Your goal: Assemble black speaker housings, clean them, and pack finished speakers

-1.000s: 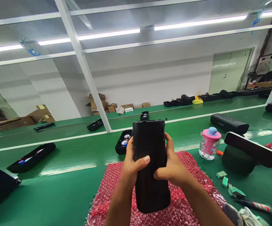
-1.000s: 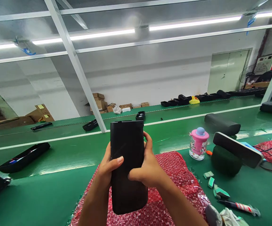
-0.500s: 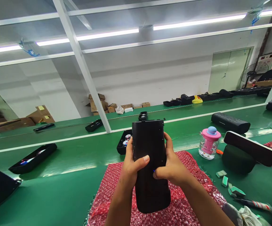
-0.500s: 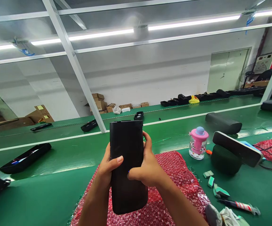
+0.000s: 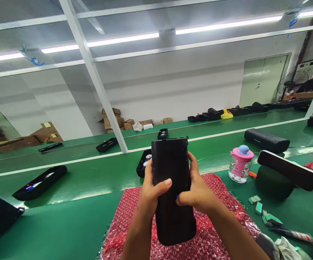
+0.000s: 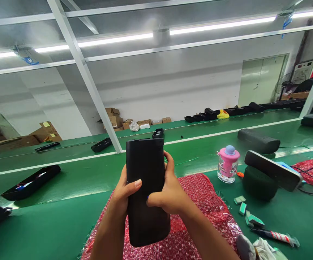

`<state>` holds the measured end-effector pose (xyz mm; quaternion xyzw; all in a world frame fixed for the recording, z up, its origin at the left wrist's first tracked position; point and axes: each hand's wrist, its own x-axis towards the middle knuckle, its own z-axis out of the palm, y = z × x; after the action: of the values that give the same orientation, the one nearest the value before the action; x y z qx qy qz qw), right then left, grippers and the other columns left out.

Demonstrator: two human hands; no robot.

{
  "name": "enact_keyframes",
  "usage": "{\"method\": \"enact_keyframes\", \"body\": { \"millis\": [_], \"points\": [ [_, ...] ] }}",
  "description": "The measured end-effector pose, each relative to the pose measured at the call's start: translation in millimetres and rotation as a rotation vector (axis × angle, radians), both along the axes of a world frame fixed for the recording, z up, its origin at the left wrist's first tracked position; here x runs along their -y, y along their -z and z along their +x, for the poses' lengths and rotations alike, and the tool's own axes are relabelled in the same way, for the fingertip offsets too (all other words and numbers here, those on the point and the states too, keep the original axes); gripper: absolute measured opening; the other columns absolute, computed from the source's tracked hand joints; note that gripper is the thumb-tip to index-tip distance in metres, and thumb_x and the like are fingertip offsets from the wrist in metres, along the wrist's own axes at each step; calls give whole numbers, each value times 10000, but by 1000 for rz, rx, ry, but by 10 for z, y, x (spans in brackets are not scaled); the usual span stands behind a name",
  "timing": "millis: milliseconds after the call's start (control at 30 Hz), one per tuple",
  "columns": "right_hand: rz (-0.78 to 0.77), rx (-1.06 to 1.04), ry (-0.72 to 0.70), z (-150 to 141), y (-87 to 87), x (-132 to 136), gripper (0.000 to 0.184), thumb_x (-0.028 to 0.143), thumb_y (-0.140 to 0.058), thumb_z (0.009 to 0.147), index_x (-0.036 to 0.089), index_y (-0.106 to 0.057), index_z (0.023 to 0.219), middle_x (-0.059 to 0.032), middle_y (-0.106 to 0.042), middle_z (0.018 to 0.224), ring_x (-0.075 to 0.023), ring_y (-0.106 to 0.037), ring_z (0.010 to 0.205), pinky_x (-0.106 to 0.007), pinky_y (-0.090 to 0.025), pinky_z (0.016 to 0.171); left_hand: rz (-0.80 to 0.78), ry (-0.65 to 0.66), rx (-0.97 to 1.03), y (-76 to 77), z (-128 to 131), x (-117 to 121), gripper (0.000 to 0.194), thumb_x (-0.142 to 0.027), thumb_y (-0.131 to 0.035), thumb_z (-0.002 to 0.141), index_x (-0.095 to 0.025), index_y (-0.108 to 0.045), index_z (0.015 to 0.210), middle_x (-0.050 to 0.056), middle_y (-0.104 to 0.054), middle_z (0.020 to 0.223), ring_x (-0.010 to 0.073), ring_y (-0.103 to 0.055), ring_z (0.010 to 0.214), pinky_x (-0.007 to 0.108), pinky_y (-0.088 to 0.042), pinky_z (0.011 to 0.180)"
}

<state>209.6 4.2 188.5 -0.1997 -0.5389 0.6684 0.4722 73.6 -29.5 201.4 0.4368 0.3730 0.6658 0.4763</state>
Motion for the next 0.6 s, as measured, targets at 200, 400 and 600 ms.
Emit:
{"method": "enact_keyframes", "body": {
  "millis": [200, 400, 600],
  "points": [
    [-2, 16, 2, 6, 3, 2, 1192, 37, -666, 471, 422, -80, 1435, -49, -471, 1243, -207, -642, 809, -283, -523, 560, -4, 26, 13, 31, -27, -26, 952, -358, -842, 565, -262, -384, 1395, 96, -637, 1286, 383, -583, 1215, 528, -445, 1063],
    [7, 16, 24, 5, 6, 1, 1182, 43, -663, 462, 411, -96, 1432, -43, -473, 1218, -198, -633, 798, -268, -516, 543, -14, 22, -2, 29, -33, -27, 969, -372, -842, 561, -253, -378, 1402, 103, -645, 1268, 396, -588, 1198, 546, -446, 1050],
    [-9, 16, 13, 9, -18, 16, 1174, 44, -661, 458, 403, -97, 1423, -36, -469, 1191, -196, -634, 795, -263, -515, 534, -11, 22, -11, 3, -12, -9, 972, -374, -834, 564, -249, -365, 1406, 103, -646, 1273, 391, -591, 1199, 548, -434, 1065]
  ]
}}
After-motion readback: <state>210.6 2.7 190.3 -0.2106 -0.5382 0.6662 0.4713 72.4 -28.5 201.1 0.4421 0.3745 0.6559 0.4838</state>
